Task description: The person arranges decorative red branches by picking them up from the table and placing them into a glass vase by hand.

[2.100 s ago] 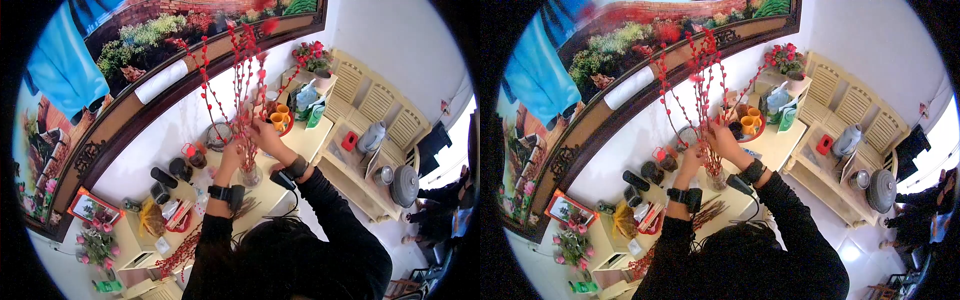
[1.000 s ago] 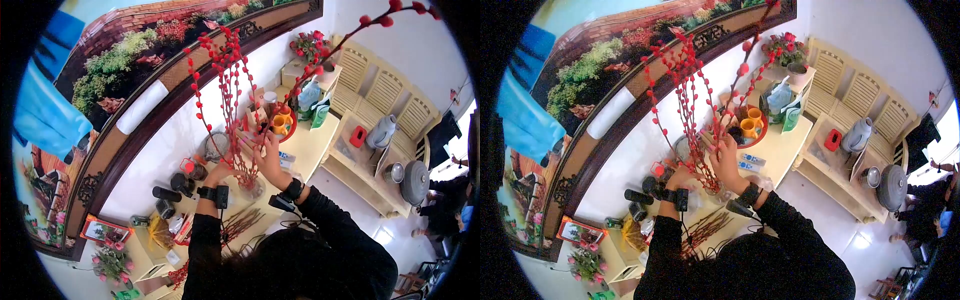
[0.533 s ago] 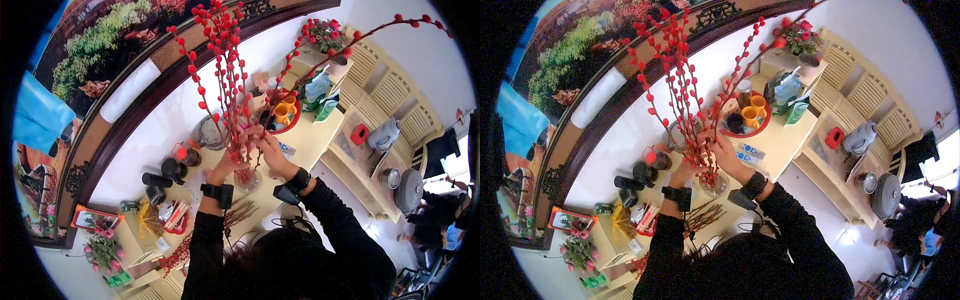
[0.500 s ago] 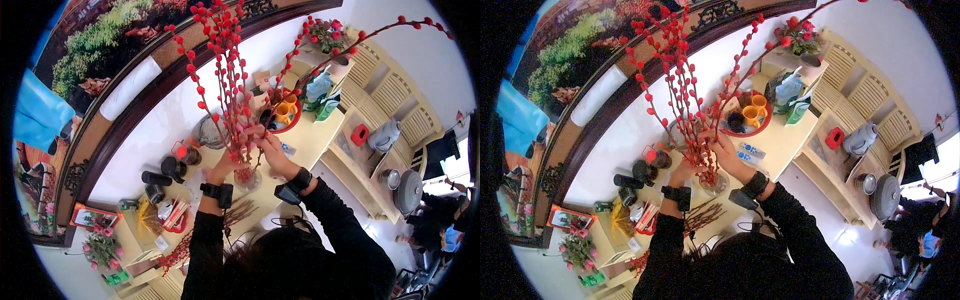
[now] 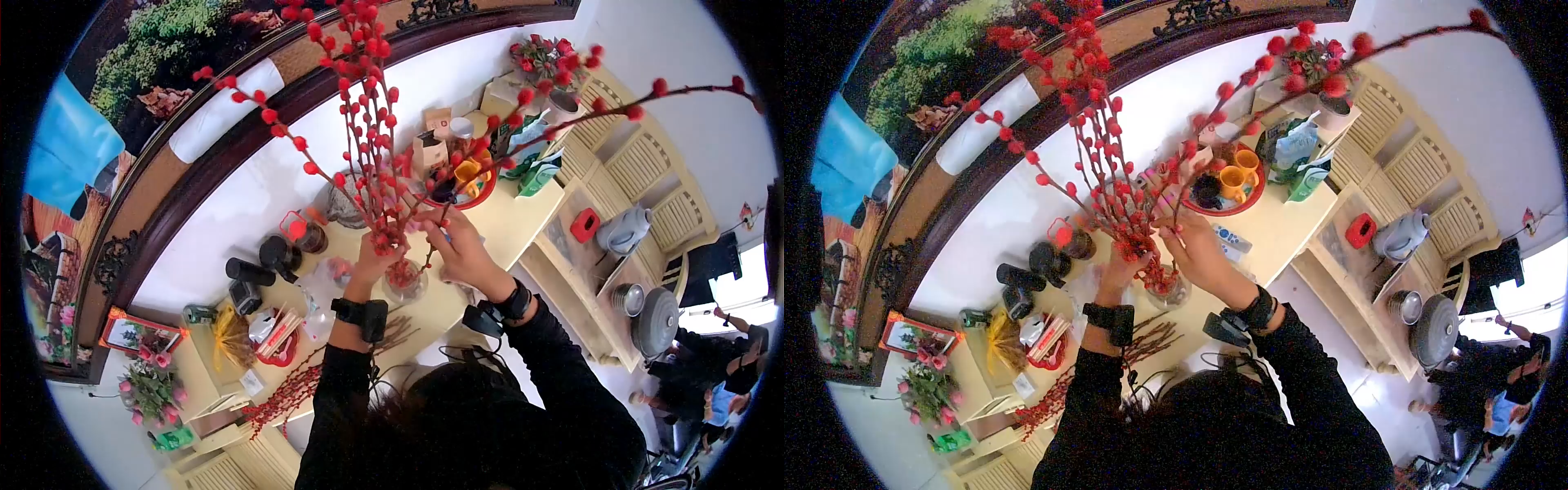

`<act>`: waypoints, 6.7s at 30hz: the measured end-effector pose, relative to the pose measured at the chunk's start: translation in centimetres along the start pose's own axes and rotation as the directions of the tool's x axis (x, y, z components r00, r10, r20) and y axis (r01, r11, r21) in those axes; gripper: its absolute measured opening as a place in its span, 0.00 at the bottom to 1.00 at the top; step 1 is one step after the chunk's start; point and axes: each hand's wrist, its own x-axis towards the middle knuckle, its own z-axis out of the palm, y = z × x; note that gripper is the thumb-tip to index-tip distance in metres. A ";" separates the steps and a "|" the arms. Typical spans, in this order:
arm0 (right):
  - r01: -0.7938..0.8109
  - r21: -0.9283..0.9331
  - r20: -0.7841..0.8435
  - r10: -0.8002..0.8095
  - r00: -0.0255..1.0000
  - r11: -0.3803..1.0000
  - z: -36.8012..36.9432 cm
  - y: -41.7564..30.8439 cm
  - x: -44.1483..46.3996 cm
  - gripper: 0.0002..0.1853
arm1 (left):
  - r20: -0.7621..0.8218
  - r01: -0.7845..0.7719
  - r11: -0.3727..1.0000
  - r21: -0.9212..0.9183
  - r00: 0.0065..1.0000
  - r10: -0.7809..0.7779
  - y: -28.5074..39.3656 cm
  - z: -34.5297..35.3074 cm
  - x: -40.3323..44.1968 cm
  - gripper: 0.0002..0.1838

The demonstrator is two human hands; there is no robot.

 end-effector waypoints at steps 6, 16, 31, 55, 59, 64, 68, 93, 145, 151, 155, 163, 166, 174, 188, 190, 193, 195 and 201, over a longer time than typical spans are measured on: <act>-0.010 -0.222 -0.066 -0.005 0.998 0.975 0.7 -2.1 0.0 0.09 | -0.052 0.062 0.998 -0.030 0.997 -0.063 1.1 0.1 -0.9 0.23; -0.031 -0.342 -0.085 0.002 0.996 0.939 3.6 -1.4 -0.1 0.17 | -0.103 -0.118 0.992 0.050 0.987 0.123 1.9 1.2 -1.4 0.14; -0.072 -0.564 -0.164 -0.025 0.986 0.823 5.6 3.7 -1.2 0.15 | -0.168 -0.001 1.000 0.022 0.986 0.004 2.4 0.9 -2.2 0.15; -0.013 -0.122 0.034 0.017 0.999 0.992 8.7 9.0 -2.1 0.43 | -0.191 -0.074 0.995 0.068 0.978 0.086 0.2 1.8 -1.5 0.23; 0.039 0.133 0.113 -0.054 0.992 0.990 8.4 8.9 -2.2 0.50 | -0.210 -0.209 0.962 0.177 0.947 0.245 -0.7 2.3 -1.1 0.32; -0.057 0.041 0.080 0.054 0.995 0.998 8.0 10.9 -4.4 0.49 | -0.237 -0.219 0.844 0.490 0.898 0.371 -3.3 0.3 -2.3 0.51; 0.127 -0.039 0.035 -0.126 0.991 0.991 7.6 21.2 -7.9 0.45 | -0.300 -0.189 0.871 0.454 0.888 0.349 -4.0 -1.0 -6.4 0.59; -0.747 0.051 0.527 0.618 0.584 0.663 19.1 9.7 -17.8 0.19 | -0.599 -0.253 0.613 -0.749 -0.137 -0.789 -19.1 -15.6 -55.6 0.21; -0.666 -0.083 0.515 0.604 0.608 0.741 17.7 8.2 -20.4 0.17 | -0.658 -0.620 0.468 -0.630 0.105 -0.746 -25.6 -18.4 -53.7 0.12; -0.646 -0.161 0.455 0.636 0.623 0.747 17.5 7.5 -20.4 0.17 | -0.649 -0.183 0.651 -0.737 -0.077 -0.757 -23.6 -16.1 -53.8 0.10; -0.650 -0.152 0.465 0.635 0.618 0.744 18.0 6.8 -20.6 0.17 | -0.508 -0.402 0.488 -0.775 -0.064 -0.859 -28.7 -15.8 -56.1 0.08; -0.650 -0.179 0.474 0.643 0.601 0.739 18.4 7.3 -20.6 0.17 | -0.582 -0.497 0.490 -0.716 0.037 -0.812 -29.2 -15.6 -55.4 0.17; -0.645 -0.179 0.476 0.639 0.604 0.743 18.5 7.4 -20.6 0.17 | -0.581 -0.512 0.438 -0.739 0.154 -0.799 -30.0 -17.1 -55.4 0.15; -0.628 -0.218 0.470 0.645 0.603 0.747 17.7 7.2 -20.7 0.16 | -0.459 -0.489 0.418 -0.766 -0.040 -0.888 -26.1 -20.5 -51.7 0.10; -0.609 -0.217 0.457 0.631 0.627 0.763 17.6 8.4 -21.8 0.16 | -0.688 -0.516 0.645 -0.564 -0.139 -0.713 -25.0 -19.4 -50.9 0.12; -0.611 -0.204 0.459 0.626 0.630 0.765 17.6 8.7 -22.0 0.16 | -0.691 -0.424 0.707 -0.566 -0.223 -0.687 -22.4 -18.0 -50.2 0.09; -0.612 -0.144 0.424 0.608 0.672 0.777 18.0 8.4 -22.1 0.15 | -0.716 -0.437 0.704 -0.559 -0.173 -0.676 -22.9 -17.7 -50.9 0.08; -0.631 -0.141 0.424 0.622 0.658 0.763 18.1 8.4 -22.0 0.15 | -0.709 -0.440 0.690 -0.575 -0.154 -0.688 -22.7 -17.4 -51.3 0.10; -0.609 -0.141 0.438 0.601 0.669 0.781 18.5 8.8 -21.6 0.16 | -0.604 -0.449 0.592 -0.669 -0.134 -0.785 -21.7 -16.6 -51.7 0.07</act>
